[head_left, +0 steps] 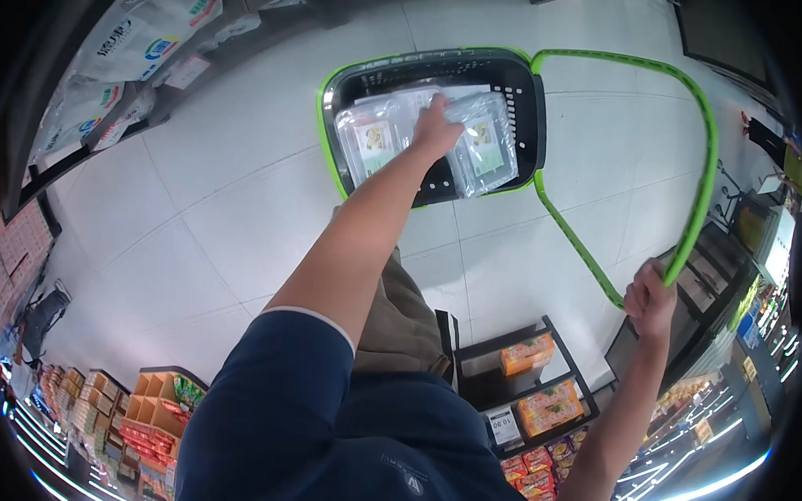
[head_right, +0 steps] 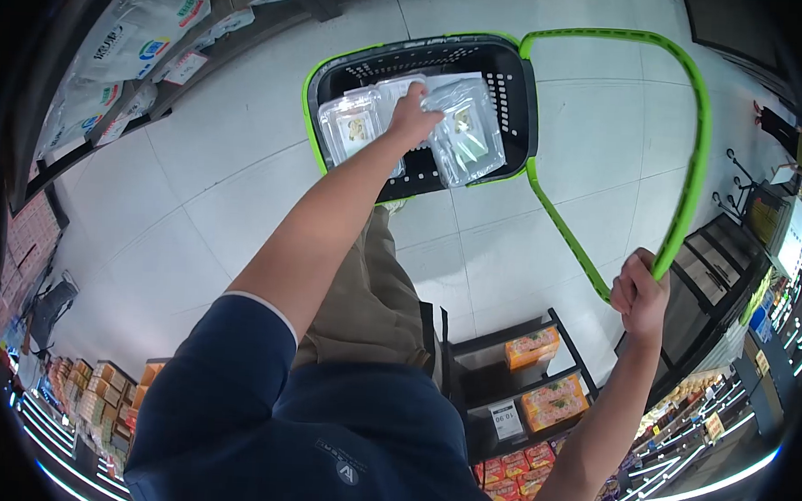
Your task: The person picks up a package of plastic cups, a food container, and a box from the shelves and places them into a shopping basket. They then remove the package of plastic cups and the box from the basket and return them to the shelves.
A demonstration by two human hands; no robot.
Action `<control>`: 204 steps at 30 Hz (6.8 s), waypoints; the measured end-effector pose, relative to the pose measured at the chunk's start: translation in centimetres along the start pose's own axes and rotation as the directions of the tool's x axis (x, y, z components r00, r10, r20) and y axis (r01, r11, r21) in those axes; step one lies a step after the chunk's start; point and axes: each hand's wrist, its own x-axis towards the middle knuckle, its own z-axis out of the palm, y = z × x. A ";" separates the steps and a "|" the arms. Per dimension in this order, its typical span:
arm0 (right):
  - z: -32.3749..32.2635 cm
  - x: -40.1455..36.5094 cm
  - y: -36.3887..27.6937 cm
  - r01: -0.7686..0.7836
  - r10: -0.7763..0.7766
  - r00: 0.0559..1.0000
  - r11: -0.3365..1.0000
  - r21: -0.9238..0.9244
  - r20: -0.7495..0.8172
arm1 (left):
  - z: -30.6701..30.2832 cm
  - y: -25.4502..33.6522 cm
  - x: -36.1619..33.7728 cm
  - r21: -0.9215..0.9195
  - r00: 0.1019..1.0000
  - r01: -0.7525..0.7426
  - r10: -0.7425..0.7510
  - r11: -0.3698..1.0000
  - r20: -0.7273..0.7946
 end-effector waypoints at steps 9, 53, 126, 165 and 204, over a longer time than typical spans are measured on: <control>-2.7 0.6 0.6 0.027 -0.026 0.998 1.000 0.016 -0.054 | -1.2 1.1 0.7 0.153 1.000 -0.015 0.018 0.988 -0.013; -11.3 7.1 -2.9 -0.007 -0.007 0.980 0.998 0.070 0.201 | 12.7 1.0 2.7 0.409 0.956 0.241 -0.141 0.880 -0.259; -9.0 4.1 -1.8 -0.083 0.088 0.994 0.993 0.080 -0.063 | -0.9 -3.8 5.7 0.623 0.876 -0.054 -0.263 0.780 0.405; -9.9 5.4 -4.3 0.262 -0.242 0.947 0.962 -0.073 0.210 | -9.6 6.3 -16.0 -0.063 0.865 0.470 -0.473 0.881 -0.165; -42.8 21.7 -8.9 0.329 -0.348 0.936 0.920 -0.214 -0.057 | 5.3 27.6 -18.3 -0.865 0.895 0.154 -0.439 0.477 -0.083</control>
